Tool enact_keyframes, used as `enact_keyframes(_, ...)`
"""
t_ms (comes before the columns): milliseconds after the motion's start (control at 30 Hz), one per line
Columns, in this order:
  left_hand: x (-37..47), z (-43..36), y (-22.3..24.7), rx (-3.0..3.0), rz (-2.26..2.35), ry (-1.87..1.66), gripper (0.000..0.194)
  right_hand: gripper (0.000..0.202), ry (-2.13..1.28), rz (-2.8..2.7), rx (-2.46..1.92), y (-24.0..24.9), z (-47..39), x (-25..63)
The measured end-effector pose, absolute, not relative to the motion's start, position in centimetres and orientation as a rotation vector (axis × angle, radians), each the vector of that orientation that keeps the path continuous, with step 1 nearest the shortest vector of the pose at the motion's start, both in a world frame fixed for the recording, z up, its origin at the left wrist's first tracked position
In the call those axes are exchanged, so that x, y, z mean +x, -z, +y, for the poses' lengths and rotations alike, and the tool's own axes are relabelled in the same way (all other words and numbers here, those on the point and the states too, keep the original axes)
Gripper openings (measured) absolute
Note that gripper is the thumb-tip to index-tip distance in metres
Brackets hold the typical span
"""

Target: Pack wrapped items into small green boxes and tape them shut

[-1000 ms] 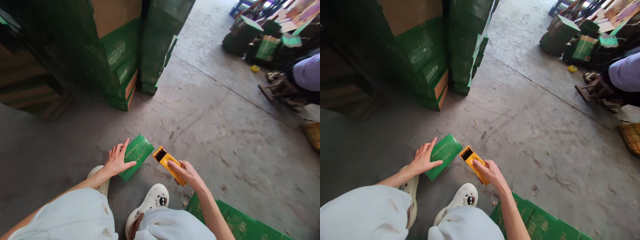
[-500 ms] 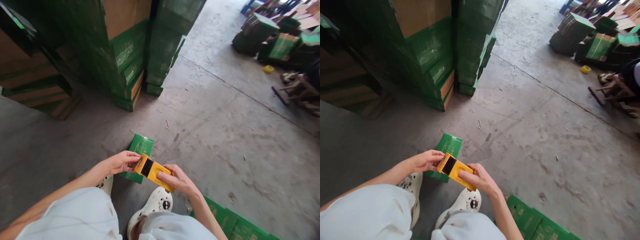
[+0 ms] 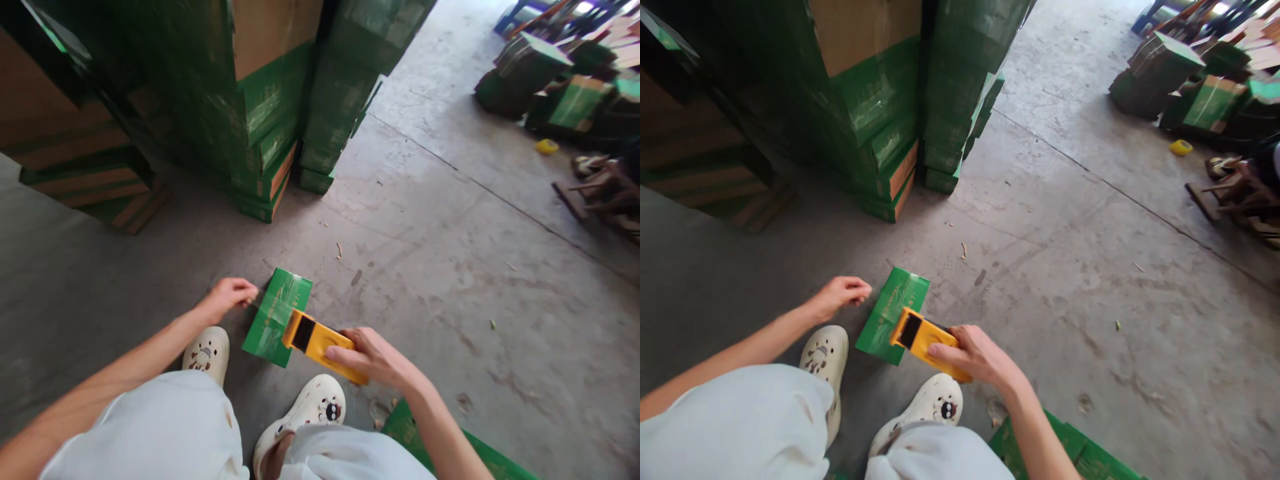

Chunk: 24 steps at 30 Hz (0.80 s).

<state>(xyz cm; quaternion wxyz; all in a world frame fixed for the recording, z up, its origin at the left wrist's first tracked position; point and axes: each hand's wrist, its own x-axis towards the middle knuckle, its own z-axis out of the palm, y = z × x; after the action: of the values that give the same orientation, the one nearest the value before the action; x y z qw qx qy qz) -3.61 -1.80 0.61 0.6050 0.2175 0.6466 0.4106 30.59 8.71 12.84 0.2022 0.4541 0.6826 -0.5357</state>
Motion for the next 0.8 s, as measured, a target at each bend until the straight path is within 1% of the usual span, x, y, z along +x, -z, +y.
enact_keyframes(67, -6.7, -2.2, -0.1, 0.508, 1.611, -1.029, 0.047, 0.062, 1.448, 1.900, 1.292, -13.5, 9.9, 32.8)
enact_keyframes(167, -9.0, -3.1, 1.1, 0.527, 1.636, -1.053, 0.049, 0.063, 1.414, 1.881, 1.303, -13.4, 10.9, 35.3)
enact_keyframes(333, -7.7, -3.6, 4.1, 0.546, 1.654, -1.050, 0.056, 0.063, 1.267, 1.952, 1.315, -11.7, 11.4, 35.4)
enact_keyframes(433, -5.9, -3.3, 6.3, 0.578, 1.724, -0.990, 0.057, 0.063, 1.211, 1.977, 1.311, -10.0, 11.6, 34.5)
enact_keyframes(500, -4.1, -2.9, 7.7, 0.599, 1.766, -0.932, 0.053, 0.065, 1.185, 1.976, 1.309, -8.6, 11.7, 33.7)
enact_keyframes(633, -0.1, -1.8, 9.9, 0.621, 1.846, -0.857, 0.033, 0.069, 1.192, 1.958, 1.306, -6.3, 11.8, 31.7)
enact_keyframes(667, 0.5, -1.6, 10.2, 0.623, 1.884, -0.847, 0.030, 0.069, 1.204, 1.950, 1.303, -6.0, 11.9, 31.2)
enact_keyframes(700, 0.9, -1.4, 10.4, 0.620, 1.926, -0.839, 0.033, 0.068, 1.215, 1.942, 1.299, -5.9, 11.9, 30.8)
enact_keyframes(800, 0.8, -1.2, 10.2, 0.620, 2.020, -0.825, 0.061, 0.064, 1.225, 1.913, 1.326, -6.0, 12.2, 30.2)
